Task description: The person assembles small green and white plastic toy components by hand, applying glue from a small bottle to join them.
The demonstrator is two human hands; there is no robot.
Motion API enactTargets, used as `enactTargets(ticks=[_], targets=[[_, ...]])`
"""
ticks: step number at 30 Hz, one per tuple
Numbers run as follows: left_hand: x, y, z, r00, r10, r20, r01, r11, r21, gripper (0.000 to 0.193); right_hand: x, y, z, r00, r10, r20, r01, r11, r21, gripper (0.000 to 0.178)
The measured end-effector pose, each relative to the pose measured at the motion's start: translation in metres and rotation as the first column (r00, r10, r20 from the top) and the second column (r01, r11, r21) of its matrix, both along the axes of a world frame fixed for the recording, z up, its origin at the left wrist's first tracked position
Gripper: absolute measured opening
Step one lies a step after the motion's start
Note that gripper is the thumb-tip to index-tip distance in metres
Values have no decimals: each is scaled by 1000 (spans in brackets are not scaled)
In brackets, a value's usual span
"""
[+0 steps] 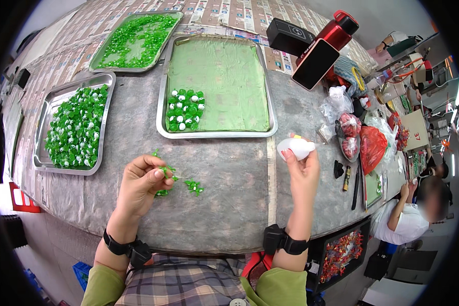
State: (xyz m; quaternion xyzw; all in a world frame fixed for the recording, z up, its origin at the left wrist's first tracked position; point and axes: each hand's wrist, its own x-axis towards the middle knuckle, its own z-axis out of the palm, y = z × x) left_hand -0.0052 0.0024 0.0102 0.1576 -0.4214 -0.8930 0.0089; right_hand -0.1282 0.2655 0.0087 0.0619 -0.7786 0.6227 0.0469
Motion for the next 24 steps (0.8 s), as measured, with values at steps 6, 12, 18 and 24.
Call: enactTargets(ticks=[6, 12, 18, 24], targets=[[0, -4, -3, 999, -46, -10, 47, 979, 199, 11, 34, -56, 52, 979, 126, -161, -156, 969, -193, 49], [1, -5, -10, 999, -54, -4, 53, 970, 239, 10, 51, -94, 63, 949, 72, -308, -150, 960, -236, 52], [2, -6, -7, 998, -57, 16, 51, 968, 245, 9, 51, -93, 55, 810, 272, -519, -281, 958, 65, 47], [1, -6, -9, 998, -59, -9, 59, 966, 250, 9, 51, -95, 51, 811, 303, -500, -290, 951, 106, 45]])
